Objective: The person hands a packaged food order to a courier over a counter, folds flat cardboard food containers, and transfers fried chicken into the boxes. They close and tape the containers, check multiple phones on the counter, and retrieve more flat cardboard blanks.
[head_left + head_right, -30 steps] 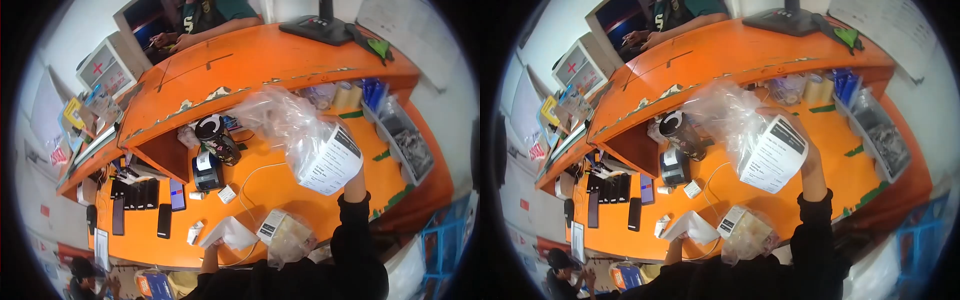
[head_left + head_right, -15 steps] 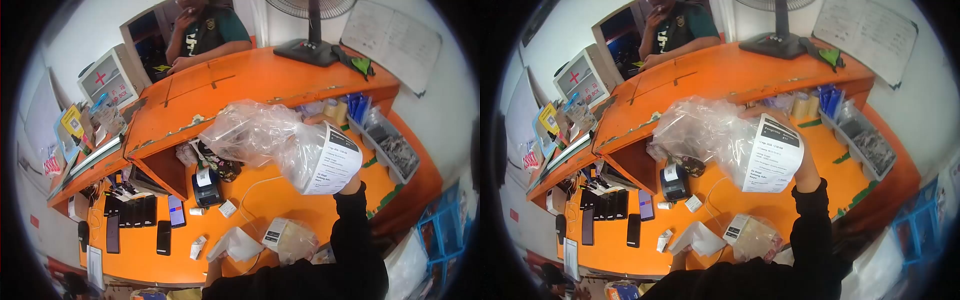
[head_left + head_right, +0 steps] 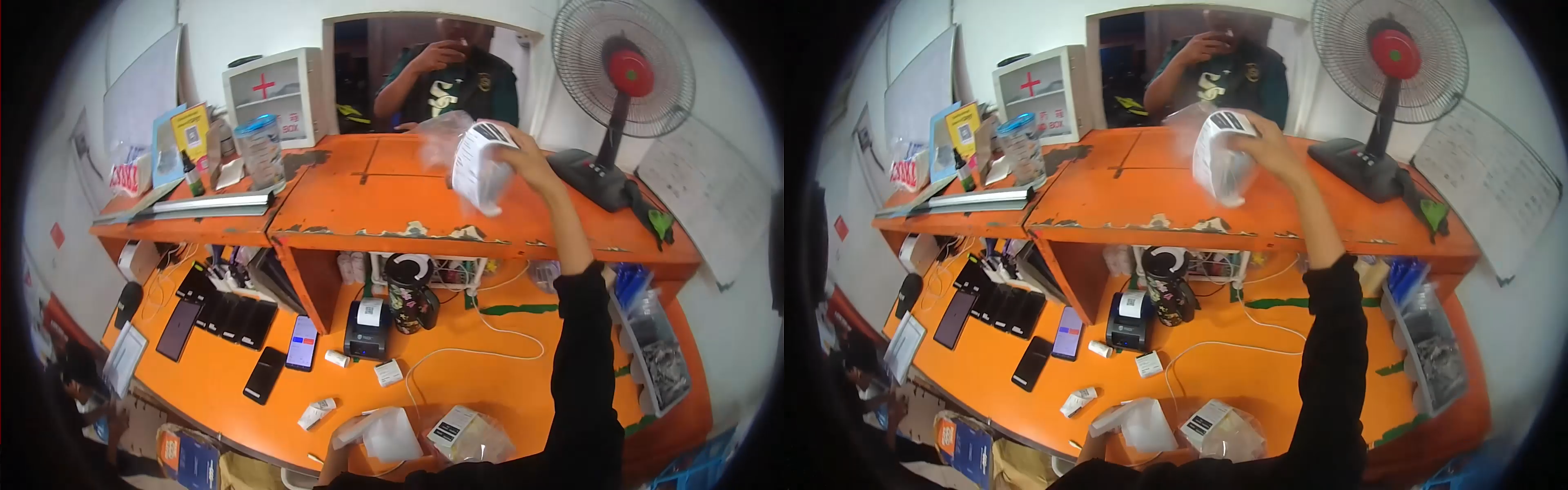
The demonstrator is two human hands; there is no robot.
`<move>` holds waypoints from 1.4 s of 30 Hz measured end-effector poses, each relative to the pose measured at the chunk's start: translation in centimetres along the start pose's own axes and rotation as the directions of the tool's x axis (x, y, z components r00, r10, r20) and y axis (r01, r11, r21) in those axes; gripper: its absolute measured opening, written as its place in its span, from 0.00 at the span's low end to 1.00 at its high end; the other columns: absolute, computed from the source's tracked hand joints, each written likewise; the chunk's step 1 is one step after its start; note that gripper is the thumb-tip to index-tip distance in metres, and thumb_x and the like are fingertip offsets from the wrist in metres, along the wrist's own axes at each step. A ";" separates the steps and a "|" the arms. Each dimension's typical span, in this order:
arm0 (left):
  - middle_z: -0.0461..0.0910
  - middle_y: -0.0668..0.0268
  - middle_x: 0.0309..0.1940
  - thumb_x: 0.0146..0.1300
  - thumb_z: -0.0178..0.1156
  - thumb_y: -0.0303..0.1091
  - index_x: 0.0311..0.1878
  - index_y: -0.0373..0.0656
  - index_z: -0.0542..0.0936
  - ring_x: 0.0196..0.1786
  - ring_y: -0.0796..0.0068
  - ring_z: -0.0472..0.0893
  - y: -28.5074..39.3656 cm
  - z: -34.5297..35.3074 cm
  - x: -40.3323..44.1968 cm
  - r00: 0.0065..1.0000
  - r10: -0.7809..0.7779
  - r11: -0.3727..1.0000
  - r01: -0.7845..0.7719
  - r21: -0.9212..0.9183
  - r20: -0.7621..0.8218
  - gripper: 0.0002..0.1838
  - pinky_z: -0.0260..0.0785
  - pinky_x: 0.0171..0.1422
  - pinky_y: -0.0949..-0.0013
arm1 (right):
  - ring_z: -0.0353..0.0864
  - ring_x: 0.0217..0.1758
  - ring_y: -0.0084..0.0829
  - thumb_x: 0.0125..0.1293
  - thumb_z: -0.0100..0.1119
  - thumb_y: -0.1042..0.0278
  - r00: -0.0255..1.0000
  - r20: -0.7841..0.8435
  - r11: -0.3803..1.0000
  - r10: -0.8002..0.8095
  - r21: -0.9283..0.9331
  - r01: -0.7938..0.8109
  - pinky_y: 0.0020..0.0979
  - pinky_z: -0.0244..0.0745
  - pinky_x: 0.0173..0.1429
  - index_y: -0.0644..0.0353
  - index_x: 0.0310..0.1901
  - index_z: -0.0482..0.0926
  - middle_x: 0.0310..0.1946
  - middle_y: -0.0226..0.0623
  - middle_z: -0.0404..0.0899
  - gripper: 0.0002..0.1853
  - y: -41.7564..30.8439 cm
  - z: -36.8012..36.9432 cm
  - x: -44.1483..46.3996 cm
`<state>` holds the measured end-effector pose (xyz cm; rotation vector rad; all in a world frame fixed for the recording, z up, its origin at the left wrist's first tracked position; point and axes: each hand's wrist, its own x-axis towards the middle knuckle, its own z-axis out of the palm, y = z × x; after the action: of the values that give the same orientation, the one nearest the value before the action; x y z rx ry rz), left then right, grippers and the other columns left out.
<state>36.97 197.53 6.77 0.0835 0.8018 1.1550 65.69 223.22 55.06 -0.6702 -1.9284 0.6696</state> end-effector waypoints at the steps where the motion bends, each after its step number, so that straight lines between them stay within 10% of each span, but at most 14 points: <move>1: 0.67 0.60 0.41 0.56 0.43 0.36 0.53 0.36 0.58 0.39 0.74 0.68 -0.2 0.0 -0.1 1.000 -0.001 1.000 0.001 -0.011 -0.007 0.22 0.62 0.38 0.74 | 0.70 0.41 0.27 0.37 0.59 0.56 1.000 0.019 1.000 -0.004 0.010 0.003 0.27 0.63 0.46 0.63 0.45 0.68 0.39 0.36 0.72 0.30 0.9 0.3 1.5; 6: 0.66 0.60 0.42 0.56 0.43 0.36 0.53 0.36 0.57 0.40 0.73 0.68 -0.1 0.1 -0.2 1.000 0.019 1.000 -0.019 -0.022 -0.023 0.22 0.62 0.40 0.73 | 0.73 0.38 0.39 0.34 0.63 0.57 0.953 -0.300 0.774 -0.038 -0.612 -0.162 0.31 0.66 0.42 0.62 0.41 0.70 0.34 0.45 0.73 0.29 6.6 2.0 6.4; 14: 0.65 0.59 0.44 0.57 0.42 0.37 0.53 0.36 0.57 0.43 0.71 0.67 0.1 -0.8 -1.2 0.999 0.028 0.999 -0.028 0.030 0.019 0.22 0.62 0.43 0.70 | 0.53 0.54 0.53 0.39 0.58 0.47 0.977 -0.201 0.683 0.071 -0.704 -0.194 0.41 0.50 0.56 0.59 0.56 0.44 0.53 0.54 0.53 0.47 9.2 2.3 5.0; 18: 0.65 0.59 0.45 0.57 0.41 0.37 0.53 0.36 0.57 0.45 0.70 0.67 1.1 -1.1 -2.0 0.997 0.022 0.997 -0.027 0.071 0.076 0.22 0.62 0.45 0.69 | 0.55 0.55 0.45 0.44 0.55 0.47 0.979 -0.060 0.556 -0.193 -0.829 0.059 0.36 0.50 0.57 0.58 0.55 0.53 0.52 0.50 0.54 0.39 5.1 0.2 -3.3; 24: 0.64 0.58 0.46 0.57 0.40 0.37 0.53 0.36 0.57 0.47 0.68 0.66 2.3 -1.4 -1.4 0.972 -0.085 0.986 0.051 0.157 0.221 0.22 0.62 0.48 0.67 | 0.60 0.52 0.37 0.50 0.54 0.58 0.923 -0.236 0.705 0.303 -0.596 -0.384 0.32 0.55 0.55 0.60 0.51 0.59 0.49 0.45 0.60 0.28 -8.9 4.7 -31.5; 27: 0.64 0.58 0.47 0.58 0.40 0.38 0.53 0.36 0.56 0.48 0.68 0.66 2.8 -3.2 3.3 0.821 -0.254 0.959 0.281 0.024 0.511 0.22 0.62 0.49 0.66 | 0.66 0.47 0.38 0.50 0.53 0.60 0.557 -0.429 0.466 0.711 -0.306 -0.830 0.31 0.57 0.53 0.62 0.49 0.63 0.44 0.46 0.66 0.25 -12.8 11.0 -49.9; 29: 0.59 0.59 0.50 0.56 0.41 0.43 0.54 0.39 0.54 0.52 0.63 0.60 3.6 2.9 -3.2 0.897 -0.122 0.888 -0.093 0.450 0.426 0.26 0.57 0.53 0.63 | 0.70 0.42 0.37 0.51 0.52 0.60 0.302 -0.620 0.245 0.724 -0.179 -0.953 0.30 0.63 0.48 0.62 0.46 0.66 0.41 0.46 0.69 0.22 -18.2 18.0 -59.5; 33: 0.57 0.55 0.52 0.57 0.40 0.44 0.54 0.37 0.55 0.52 0.64 0.61 4.0 8.7 -8.2 0.841 0.282 0.635 -0.524 0.568 0.461 0.26 0.54 0.54 0.62 | 0.72 0.39 0.28 0.52 0.52 0.64 -0.319 -0.717 0.075 0.620 0.458 -0.886 0.27 0.67 0.41 0.62 0.46 0.66 0.37 0.41 0.72 0.19 -31.3 28.8 -71.0; 35: 0.60 0.54 0.51 0.58 0.41 0.43 0.53 0.36 0.58 0.50 0.64 0.63 1.6 15.4 -13.5 0.827 0.386 0.597 -0.561 0.573 0.408 0.24 0.55 0.53 0.63 | 0.74 0.34 0.31 0.52 0.52 0.63 -0.473 -0.816 0.112 0.331 0.532 -0.839 0.28 0.69 0.37 0.62 0.43 0.68 0.35 0.42 0.73 0.18 -36.1 33.1 -75.0; 37: 0.63 0.52 0.48 0.58 0.41 0.40 0.51 0.34 0.61 0.46 0.62 0.67 -2.3 19.6 -17.3 0.591 0.549 0.249 -0.790 0.560 0.590 0.22 0.57 0.52 0.64 | 0.74 0.34 0.30 0.52 0.51 0.64 -0.576 -0.797 0.190 0.182 0.603 -0.775 0.28 0.68 0.37 0.62 0.44 0.68 0.35 0.41 0.73 0.18 -39.5 35.2 -76.4; 39: 0.66 0.51 0.44 0.59 0.39 0.40 0.50 0.33 0.61 0.42 0.60 0.69 -8.3 21.4 -20.9 0.635 0.392 0.085 -0.745 0.661 0.665 0.21 0.60 0.47 0.65 | 0.73 0.36 0.28 0.52 0.51 0.66 -0.650 -0.759 0.316 -0.026 0.611 -0.726 0.27 0.67 0.37 0.60 0.45 0.67 0.36 0.38 0.72 0.17 -41.6 36.7 -77.7; 40: 0.65 0.50 0.45 0.58 0.39 0.36 0.50 0.34 0.61 0.44 0.61 0.68 -12.2 20.8 -21.7 0.430 0.255 -0.380 -0.779 0.499 0.866 0.20 0.60 0.47 0.63 | 0.71 0.40 0.28 0.51 0.52 0.67 -0.621 -0.782 0.358 -0.055 0.565 -0.744 0.28 0.65 0.40 0.58 0.46 0.67 0.39 0.38 0.71 0.18 -41.7 37.4 -78.5; 42: 0.66 0.54 0.45 0.57 0.40 0.34 0.51 0.37 0.62 0.45 0.64 0.68 -21.6 18.9 -27.6 0.192 -0.230 -0.217 -0.966 0.142 0.954 0.18 0.59 0.49 0.66 | 0.67 0.45 0.33 0.47 0.56 0.68 -0.469 -0.880 0.301 -0.067 0.431 -0.851 0.32 0.62 0.46 0.57 0.47 0.65 0.42 0.40 0.68 0.22 -43.5 37.8 -78.5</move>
<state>60.65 171.37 25.11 2.5109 0.3554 0.8232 55.15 131.83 23.05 -2.0287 0.1575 -0.2565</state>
